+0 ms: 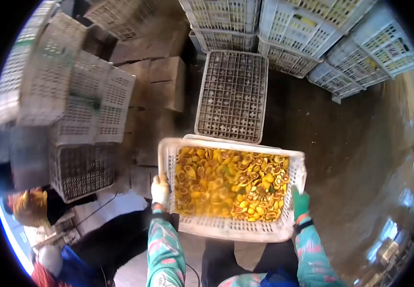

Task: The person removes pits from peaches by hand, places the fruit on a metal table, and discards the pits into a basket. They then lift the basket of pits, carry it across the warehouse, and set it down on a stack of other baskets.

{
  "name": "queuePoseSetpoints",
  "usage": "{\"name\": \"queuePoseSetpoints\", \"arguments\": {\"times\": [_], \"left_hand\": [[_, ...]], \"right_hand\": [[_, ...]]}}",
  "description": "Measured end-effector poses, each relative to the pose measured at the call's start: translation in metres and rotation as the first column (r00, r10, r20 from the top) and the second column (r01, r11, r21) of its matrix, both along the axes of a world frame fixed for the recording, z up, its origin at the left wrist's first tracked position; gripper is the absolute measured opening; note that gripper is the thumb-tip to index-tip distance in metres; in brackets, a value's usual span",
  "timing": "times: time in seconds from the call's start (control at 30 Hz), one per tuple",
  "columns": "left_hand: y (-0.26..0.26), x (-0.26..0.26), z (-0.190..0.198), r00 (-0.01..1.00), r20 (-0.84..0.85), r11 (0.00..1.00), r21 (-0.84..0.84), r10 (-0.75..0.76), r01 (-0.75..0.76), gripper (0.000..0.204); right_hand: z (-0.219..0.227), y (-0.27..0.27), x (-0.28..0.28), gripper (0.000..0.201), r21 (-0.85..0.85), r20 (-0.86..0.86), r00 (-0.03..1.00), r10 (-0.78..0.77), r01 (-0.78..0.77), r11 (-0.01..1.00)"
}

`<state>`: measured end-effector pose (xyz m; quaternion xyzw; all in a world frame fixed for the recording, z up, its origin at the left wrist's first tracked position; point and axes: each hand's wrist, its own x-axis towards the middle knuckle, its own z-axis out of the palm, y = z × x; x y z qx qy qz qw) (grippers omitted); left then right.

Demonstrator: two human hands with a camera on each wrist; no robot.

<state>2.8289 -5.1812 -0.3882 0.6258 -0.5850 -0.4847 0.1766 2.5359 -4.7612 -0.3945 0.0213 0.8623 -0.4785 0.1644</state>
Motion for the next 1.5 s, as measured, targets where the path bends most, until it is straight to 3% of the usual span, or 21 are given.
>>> {"name": "queuePoseSetpoints", "arguments": {"times": [0.03,0.1,0.13,0.17,0.2,0.3,0.43,0.57,0.63,0.67,0.73,0.8,0.93,1.03,1.1,1.2,1.23,1.3,1.4,1.47,1.5], "left_hand": [[-0.007,0.001,-0.036,0.995,0.095,0.995,-0.098,-0.008,0.017,0.044],[0.014,0.059,-0.071,0.994,0.112,0.990,0.136,0.021,-0.036,0.041],[0.029,0.106,-0.092,0.999,0.027,0.990,0.138,0.029,-0.032,0.038],[-0.005,0.003,0.004,0.997,0.075,1.000,0.004,-0.027,0.027,0.038],[-0.010,-0.018,0.012,0.992,0.125,0.999,0.048,-0.029,0.023,0.037],[-0.003,-0.006,0.009,0.996,0.063,0.990,0.121,0.064,-0.072,0.035],[0.001,-0.014,0.012,0.982,-0.092,0.974,0.175,0.162,-0.145,0.029],[-0.008,-0.016,0.014,0.995,-0.037,0.985,0.151,0.090,-0.084,0.033],[-0.018,-0.008,0.017,0.999,-0.037,0.969,0.248,0.018,-0.008,0.032],[-0.013,-0.001,0.031,0.994,-0.110,0.973,0.226,-0.025,0.050,0.032],[-0.005,-0.003,0.041,0.985,-0.163,0.983,0.180,0.058,-0.028,0.033],[0.006,0.010,0.058,0.978,-0.182,0.981,0.185,0.100,-0.066,0.036],[-0.002,0.004,0.030,0.995,-0.104,0.984,0.177,0.000,0.019,0.042],[0.000,0.005,0.017,0.997,-0.074,0.999,0.052,0.021,-0.017,0.042],[-0.006,0.004,0.030,0.976,-0.218,0.975,0.220,0.014,0.035,0.036],[-0.007,-0.001,0.049,0.994,-0.084,0.981,0.176,-0.066,0.080,0.032],[-0.006,-0.005,0.054,0.993,-0.113,0.979,0.204,0.026,-0.002,0.031],[-0.005,0.000,0.044,0.985,-0.129,0.977,0.194,0.116,-0.090,0.031],[0.000,0.004,0.035,0.995,0.032,0.993,0.073,0.095,-0.098,0.028],[0.001,0.036,0.016,0.987,-0.060,0.988,-0.054,-0.150,0.147,0.021],[0.000,0.029,0.050,0.981,-0.134,0.970,0.180,-0.141,0.164,0.023]], "right_hand": [[-0.013,0.003,0.024,0.037,0.258,-0.190,0.973,0.133,-0.081,0.963],[-0.016,0.003,0.103,0.035,0.162,0.037,0.988,-0.149,0.141,0.977],[-0.004,-0.007,0.154,0.033,0.119,0.037,0.985,-0.166,0.161,0.980],[0.067,-0.018,0.041,0.034,0.130,0.099,0.980,-0.173,0.160,0.979],[0.081,-0.025,0.019,0.035,0.227,0.134,0.967,-0.219,0.185,0.956],[0.077,-0.029,0.022,0.040,0.400,0.175,0.909,-0.378,0.285,0.871],[0.065,-0.021,0.038,0.039,0.334,0.117,0.924,-0.364,0.309,0.891],[0.070,-0.028,0.033,0.039,0.341,0.157,0.917,-0.368,0.299,0.891],[0.085,-0.027,0.031,0.033,0.180,0.247,0.916,-0.314,0.275,0.944],[0.092,-0.014,0.035,0.032,0.266,0.254,0.903,-0.345,0.277,0.923],[0.092,-0.021,0.022,0.031,0.340,0.242,0.898,-0.367,0.276,0.899],[0.104,-0.017,0.033,0.036,0.198,0.278,0.868,-0.412,0.368,0.909],[0.063,-0.034,0.014,0.032,0.196,0.183,0.866,-0.464,0.431,0.881],[0.060,-0.030,0.009,0.032,0.231,0.208,0.880,-0.427,0.379,0.896],[0.061,-0.036,0.007,0.034,0.261,0.228,0.884,-0.409,0.349,0.900],[0.080,-0.025,0.016,0.036,0.346,0.158,0.963,-0.220,0.154,0.925],[0.072,-0.031,0.007,0.036,0.309,0.133,0.969,-0.207,0.158,0.938],[0.060,-0.025,0.019,0.029,0.216,0.153,0.917,-0.367,0.332,0.918],[0.043,-0.028,0.023,0.030,0.328,0.088,0.924,-0.371,0.325,0.887],[0.040,0.012,0.035,0.032,0.360,0.109,0.950,-0.294,0.238,0.902],[0.024,0.018,0.032,0.034,0.349,0.115,0.973,-0.201,0.150,0.925]]}}
